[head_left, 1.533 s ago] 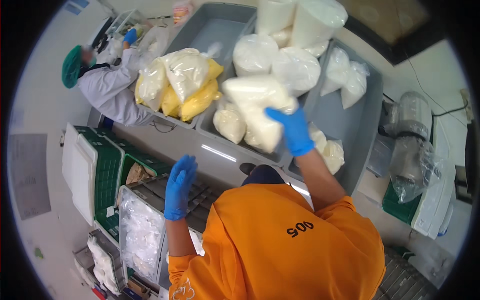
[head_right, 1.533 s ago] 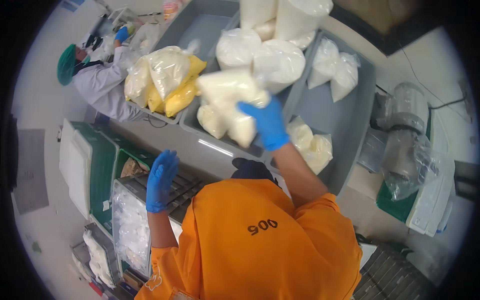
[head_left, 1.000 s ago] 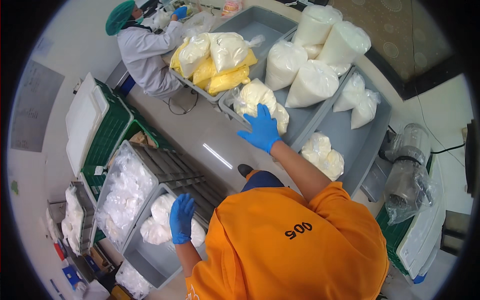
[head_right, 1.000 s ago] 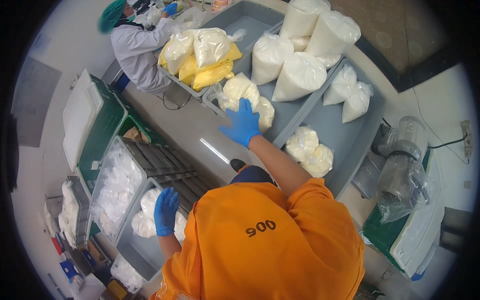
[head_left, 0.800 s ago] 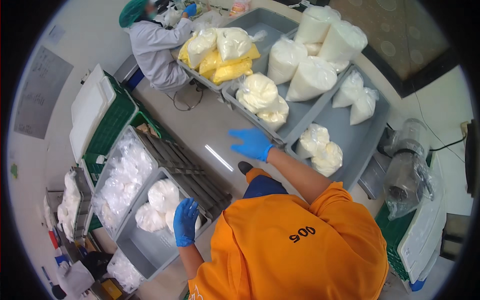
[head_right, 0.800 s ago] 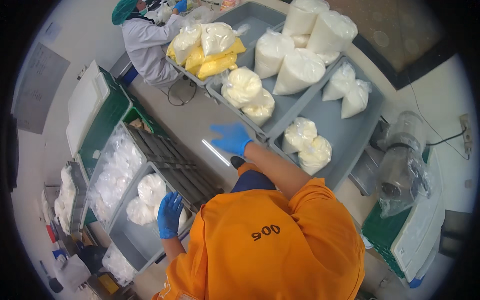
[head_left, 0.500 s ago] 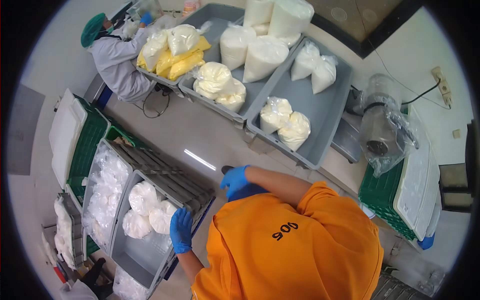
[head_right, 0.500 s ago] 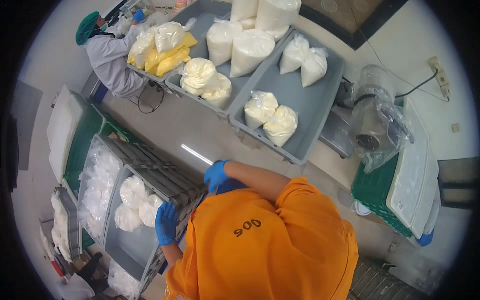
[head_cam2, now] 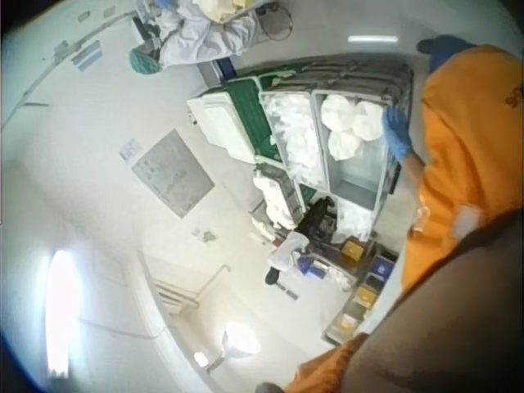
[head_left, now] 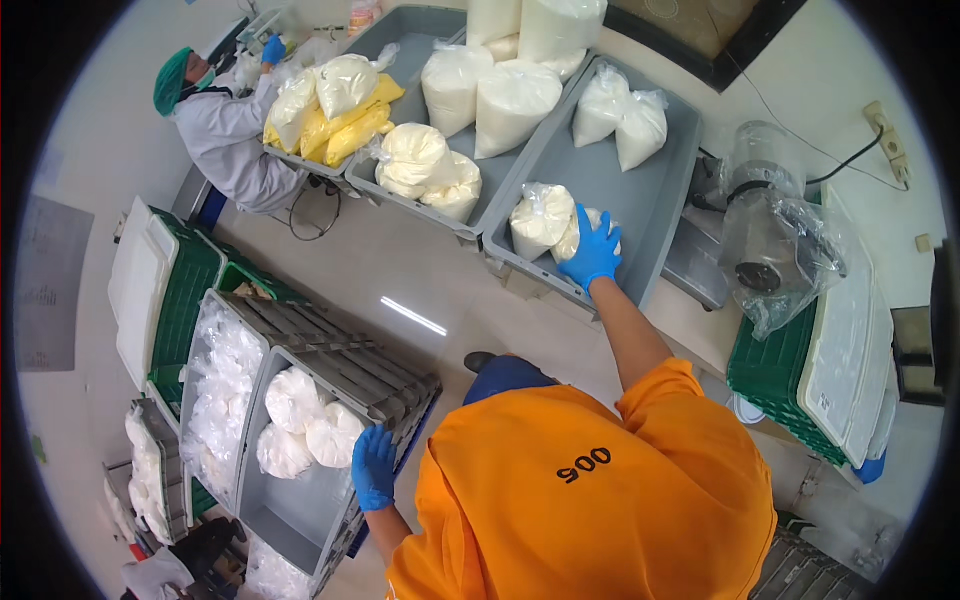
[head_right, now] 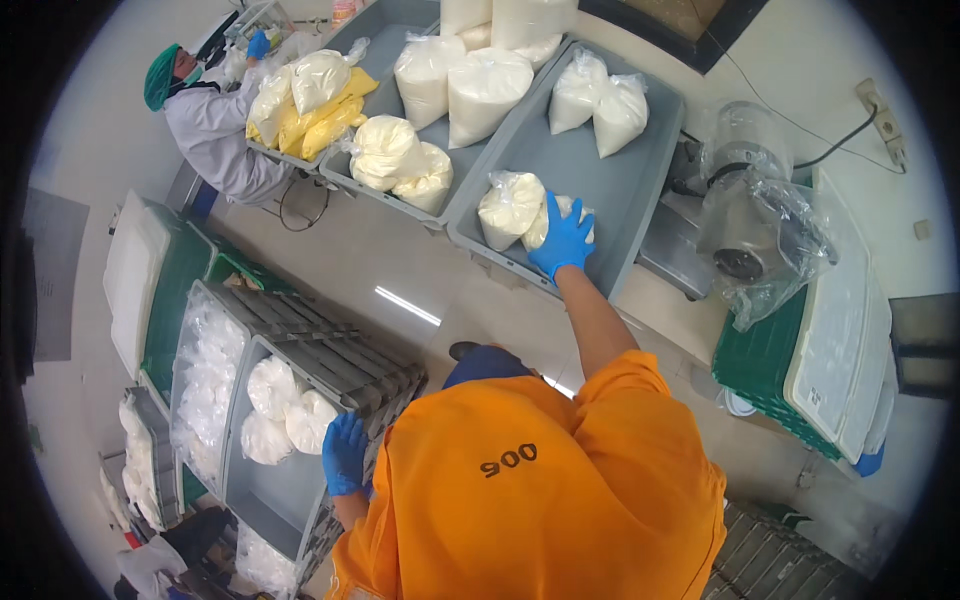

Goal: The person repeatedly picks up plastic bags containing white and yellow dough-like material from bins and places them onto a stainless steel table. They also handle empty plastic bags and move between bins and the table.

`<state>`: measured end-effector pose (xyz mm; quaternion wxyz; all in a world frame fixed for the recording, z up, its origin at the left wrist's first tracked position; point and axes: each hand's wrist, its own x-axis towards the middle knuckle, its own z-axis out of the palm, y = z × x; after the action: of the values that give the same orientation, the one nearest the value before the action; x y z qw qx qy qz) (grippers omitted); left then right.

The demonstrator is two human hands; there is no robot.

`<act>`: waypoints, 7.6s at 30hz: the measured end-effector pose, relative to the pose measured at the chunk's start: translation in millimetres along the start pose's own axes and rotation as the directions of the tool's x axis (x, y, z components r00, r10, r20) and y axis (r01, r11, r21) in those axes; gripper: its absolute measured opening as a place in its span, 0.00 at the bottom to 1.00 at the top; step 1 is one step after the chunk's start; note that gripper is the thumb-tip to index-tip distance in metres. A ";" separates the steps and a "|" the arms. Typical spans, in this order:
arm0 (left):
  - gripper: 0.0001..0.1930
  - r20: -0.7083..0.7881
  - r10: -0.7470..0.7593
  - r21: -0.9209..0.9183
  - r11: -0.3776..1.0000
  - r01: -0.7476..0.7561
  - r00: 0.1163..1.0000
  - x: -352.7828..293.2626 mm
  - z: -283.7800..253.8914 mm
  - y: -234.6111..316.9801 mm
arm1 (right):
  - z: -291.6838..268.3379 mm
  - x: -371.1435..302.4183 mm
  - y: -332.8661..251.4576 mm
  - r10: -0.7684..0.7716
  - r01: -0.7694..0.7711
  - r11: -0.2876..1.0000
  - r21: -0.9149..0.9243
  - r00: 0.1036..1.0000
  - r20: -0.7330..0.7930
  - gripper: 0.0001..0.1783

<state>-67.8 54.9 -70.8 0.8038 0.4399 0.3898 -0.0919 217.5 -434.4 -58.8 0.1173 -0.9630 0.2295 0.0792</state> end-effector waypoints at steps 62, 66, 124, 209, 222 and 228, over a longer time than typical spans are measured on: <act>0.41 -0.741 -0.057 -0.663 0.213 -0.717 0.669 -110.9 -487.2 -51.3 | 229.4 -293.9 -338.6 -0.595 0.122 0.741 0.660 0.574 0.562 0.40; 0.35 -0.808 0.113 -0.583 -0.016 -0.812 0.578 -76.0 -508.4 -73.4 | 235.1 -298.2 -353.8 -0.596 0.208 0.760 0.616 0.600 0.533 0.40; 0.26 -0.507 -0.621 -0.331 0.781 0.530 0.598 -399.6 -1094.7 -166.7 | 418.8 -931.7 -518.4 -0.735 0.441 0.654 0.614 0.563 0.378 0.31; 0.25 -0.702 0.149 0.370 0.912 0.177 0.696 203.2 -2239.5 1014.4 | 775.1 -1460.7 -2109.1 -0.883 0.577 0.431 0.694 0.109 0.457 0.16; 0.23 -0.800 0.504 0.402 0.853 -0.334 0.325 219.6 -2413.0 1399.1 | 1017.5 -1393.2 -2540.4 -0.640 0.901 0.123 0.415 -0.248 0.727 0.16; 0.38 -0.743 0.326 0.499 0.852 -0.159 -0.585 118.9 -2638.6 1448.4 | 971.5 -1543.1 -2752.0 -0.831 0.780 0.294 0.552 -0.078 0.551 0.20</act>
<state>-716.4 2996.5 -50.2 0.0361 0.4210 0.7368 0.5278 28.0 2860.1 -151.1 0.2540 -0.7519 -0.4642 0.3932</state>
